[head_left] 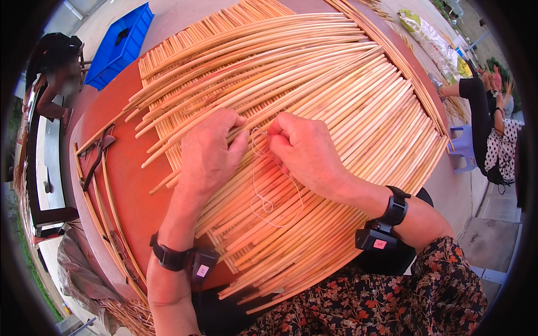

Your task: The person weaves together bamboo strips using thin twine, threading the twine between and around the strips by hand to secure them in place.

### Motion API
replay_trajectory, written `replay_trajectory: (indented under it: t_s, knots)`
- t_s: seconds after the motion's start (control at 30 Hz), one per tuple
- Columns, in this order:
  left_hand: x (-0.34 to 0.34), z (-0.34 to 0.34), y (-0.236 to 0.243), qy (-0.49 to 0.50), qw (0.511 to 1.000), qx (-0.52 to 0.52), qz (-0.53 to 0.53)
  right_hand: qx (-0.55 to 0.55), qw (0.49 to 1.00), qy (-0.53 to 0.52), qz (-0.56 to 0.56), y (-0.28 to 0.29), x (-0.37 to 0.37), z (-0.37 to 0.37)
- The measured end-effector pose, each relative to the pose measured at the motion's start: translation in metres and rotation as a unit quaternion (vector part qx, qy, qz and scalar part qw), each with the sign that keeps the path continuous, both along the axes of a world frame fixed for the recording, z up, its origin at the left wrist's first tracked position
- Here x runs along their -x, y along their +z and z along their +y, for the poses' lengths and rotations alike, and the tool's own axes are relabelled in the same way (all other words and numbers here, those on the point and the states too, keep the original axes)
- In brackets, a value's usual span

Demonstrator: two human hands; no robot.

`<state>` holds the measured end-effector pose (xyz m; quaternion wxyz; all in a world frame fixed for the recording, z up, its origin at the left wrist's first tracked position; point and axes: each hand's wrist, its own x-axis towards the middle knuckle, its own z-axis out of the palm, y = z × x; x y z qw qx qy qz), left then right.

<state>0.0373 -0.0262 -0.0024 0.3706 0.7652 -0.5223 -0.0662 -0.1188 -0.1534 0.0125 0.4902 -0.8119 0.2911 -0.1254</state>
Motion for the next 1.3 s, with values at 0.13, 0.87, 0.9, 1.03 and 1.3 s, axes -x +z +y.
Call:
replay_trajectory:
  t_s: [0.13, 0.87, 0.9, 1.03, 1.3]
  knots:
    - [0.000, -0.001, -0.001, -0.001, 1.000, 0.015, 0.015, -0.016, 1.000, -0.011, 0.003, -0.001, 0.000, 0.001]
    - [0.001, -0.001, 0.005, -0.016, 0.999, 0.018, 0.030, -0.008, 0.999, -0.029, -0.020, -0.017, -0.005, 0.001]
    - [0.001, 0.000, 0.005, -0.017, 0.999, 0.016, 0.029, -0.012, 0.999, -0.030, -0.025, -0.018, -0.006, 0.001]
    - [0.003, -0.002, 0.005, -0.013, 1.000, 0.005, 0.028, -0.055, 0.997, -0.037, -0.038, -0.017, -0.009, -0.002]
    - [0.009, -0.002, 0.006, 0.004, 0.998, 0.042, -0.047, -0.167, 0.985, -0.036, -0.017, -0.001, -0.009, -0.007]
